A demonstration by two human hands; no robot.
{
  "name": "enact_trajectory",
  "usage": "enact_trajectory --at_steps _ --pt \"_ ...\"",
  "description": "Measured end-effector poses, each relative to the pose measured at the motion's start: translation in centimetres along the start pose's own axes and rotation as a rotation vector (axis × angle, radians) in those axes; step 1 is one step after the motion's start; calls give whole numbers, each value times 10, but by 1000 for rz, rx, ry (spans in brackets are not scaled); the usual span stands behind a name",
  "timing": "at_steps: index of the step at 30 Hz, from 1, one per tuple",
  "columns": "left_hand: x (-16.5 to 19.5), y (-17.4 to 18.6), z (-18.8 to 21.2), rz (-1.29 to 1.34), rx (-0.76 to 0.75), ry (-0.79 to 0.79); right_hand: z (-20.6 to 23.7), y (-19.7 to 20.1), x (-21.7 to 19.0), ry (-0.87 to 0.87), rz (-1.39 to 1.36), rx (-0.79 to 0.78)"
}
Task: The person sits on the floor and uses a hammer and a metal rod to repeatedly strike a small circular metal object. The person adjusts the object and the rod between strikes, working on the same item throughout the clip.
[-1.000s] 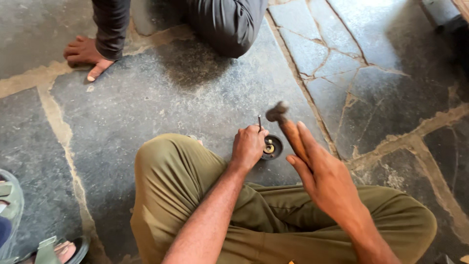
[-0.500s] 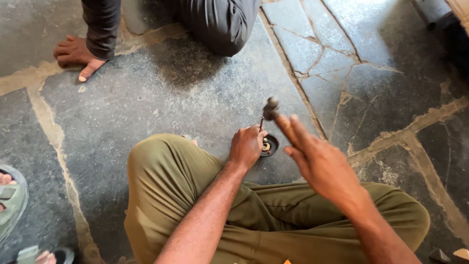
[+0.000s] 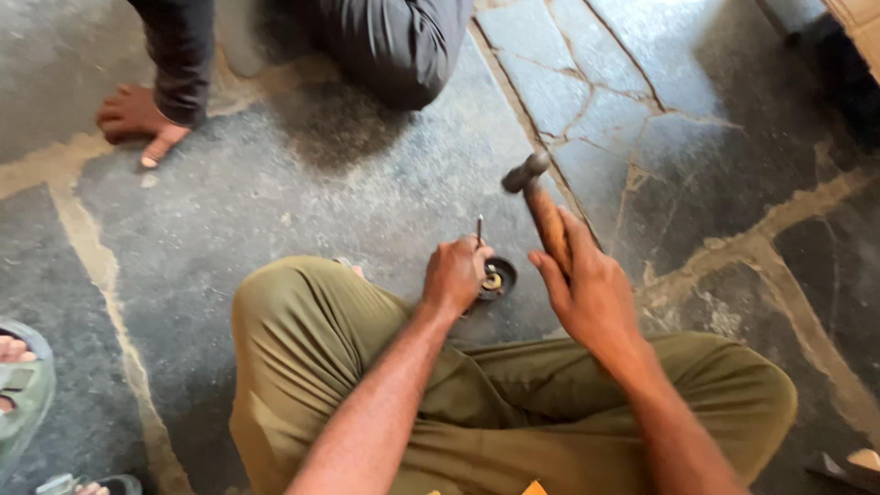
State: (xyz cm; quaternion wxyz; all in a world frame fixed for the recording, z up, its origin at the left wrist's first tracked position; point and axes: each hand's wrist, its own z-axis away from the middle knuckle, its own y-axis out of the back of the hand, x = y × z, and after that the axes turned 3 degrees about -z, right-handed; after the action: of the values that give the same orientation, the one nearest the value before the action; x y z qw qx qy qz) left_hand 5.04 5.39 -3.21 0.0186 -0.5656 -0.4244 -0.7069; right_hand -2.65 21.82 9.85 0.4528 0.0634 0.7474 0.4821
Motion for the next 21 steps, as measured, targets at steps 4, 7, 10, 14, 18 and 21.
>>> enact_trajectory --at_steps 4,7,10,14,18,21 --pt "0 -1 -2 -19 -6 -15 -24 -55 52 -362 -16 -8" --pt "0 0 -4 -31 -25 -14 -35 -91 90 -411 49 -87" --pt "3 1 -8 -5 -8 -75 -41 -117 112 -444 58 -155" --pt "7 4 -17 24 19 -140 -42 -138 113 -450 19 -109" --pt "11 8 -24 63 58 -167 -37 -154 104 -457 -51 100" --pt "13 12 -24 100 101 -134 -35 -159 102 -495 -151 198"
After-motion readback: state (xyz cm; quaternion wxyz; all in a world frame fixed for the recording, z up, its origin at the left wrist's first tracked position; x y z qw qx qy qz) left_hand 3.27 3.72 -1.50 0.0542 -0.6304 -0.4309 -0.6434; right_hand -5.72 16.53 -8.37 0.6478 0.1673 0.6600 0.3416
